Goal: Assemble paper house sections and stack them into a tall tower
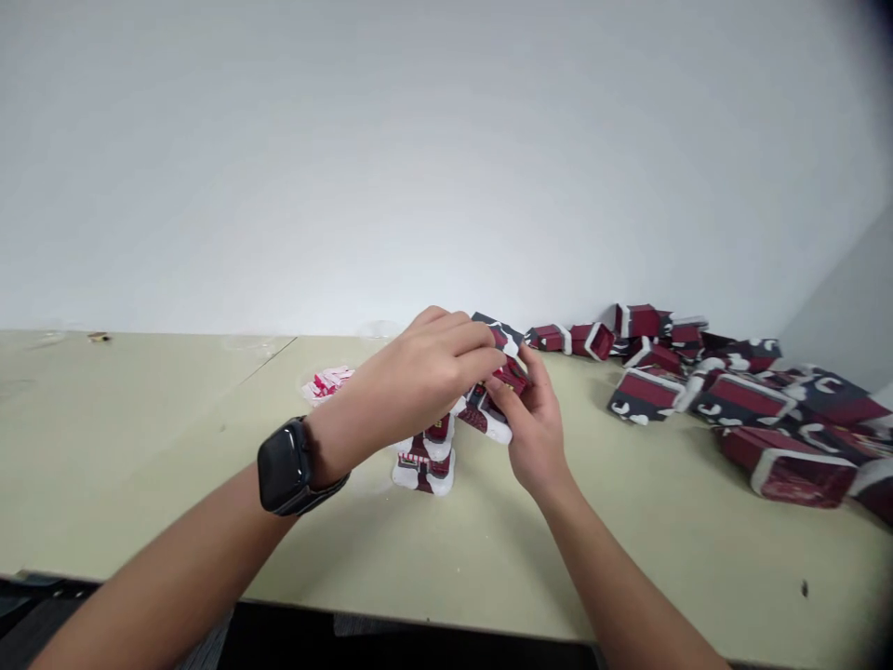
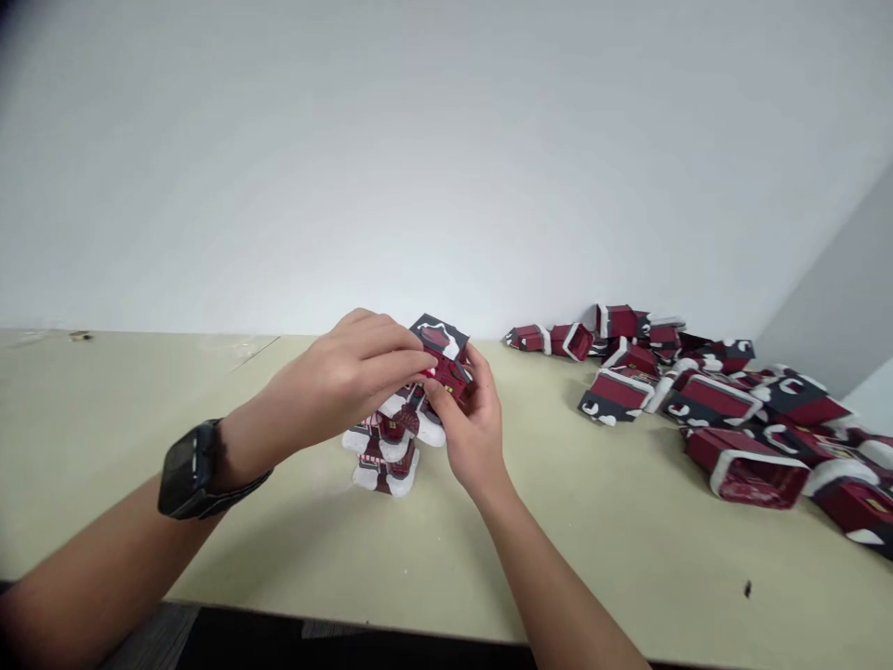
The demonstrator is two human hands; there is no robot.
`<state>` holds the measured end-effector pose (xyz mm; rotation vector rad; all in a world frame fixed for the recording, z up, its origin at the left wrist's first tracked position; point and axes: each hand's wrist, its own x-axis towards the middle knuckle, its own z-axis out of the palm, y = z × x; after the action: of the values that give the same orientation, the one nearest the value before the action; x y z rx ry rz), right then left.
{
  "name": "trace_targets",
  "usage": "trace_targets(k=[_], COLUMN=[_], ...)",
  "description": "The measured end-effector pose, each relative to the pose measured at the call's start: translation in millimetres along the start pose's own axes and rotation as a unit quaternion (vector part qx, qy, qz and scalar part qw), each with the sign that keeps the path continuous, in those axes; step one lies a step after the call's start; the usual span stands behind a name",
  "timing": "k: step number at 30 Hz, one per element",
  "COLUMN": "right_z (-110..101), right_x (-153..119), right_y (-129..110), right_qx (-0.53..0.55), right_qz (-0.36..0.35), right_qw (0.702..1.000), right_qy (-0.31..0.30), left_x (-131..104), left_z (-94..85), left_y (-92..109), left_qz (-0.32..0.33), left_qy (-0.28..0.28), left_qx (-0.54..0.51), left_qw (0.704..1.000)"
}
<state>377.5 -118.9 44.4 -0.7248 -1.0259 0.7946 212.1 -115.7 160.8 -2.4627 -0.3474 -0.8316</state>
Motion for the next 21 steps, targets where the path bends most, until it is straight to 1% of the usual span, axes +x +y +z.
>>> trace_targets(k=[3,7,11,14,17,21], right_z=[-2,-5,-5,-5,-5,-6], right_x=[5,7,4,2,2,4], right_y=[-5,-5,-5,-6,-6,-6], right_qx=[0.037,0.056,0.067,0.069,0.062,0.053], right_qz=[0.033,0.051,0.051,0.052,0.05,0.052], right_qw=[0.999,0.997,0.995,0.993,0.994,0.995], right_qy=[-0.005,-0.01,-0.057,-0.077,-0.074,-0.072], left_x=[11,21,23,19,12,2], left_z=[-3.0,-3.3,-1.2,1.3,4.3,6.0], left_y=[-4,-9,-14,-16,-16,-12], left_qz=[0.013,0.008,-0.005,-0.018,-0.024,-0.018], left_qy=[-0.025,-0.046,-0.06,-0.049,-0.02,0.003], left_qx=[-0.011,-0.026,-0.035,-0.05,-0.066,-0.051], left_qw=[1.0,0.999,0.998,0.997,0.997,0.999])
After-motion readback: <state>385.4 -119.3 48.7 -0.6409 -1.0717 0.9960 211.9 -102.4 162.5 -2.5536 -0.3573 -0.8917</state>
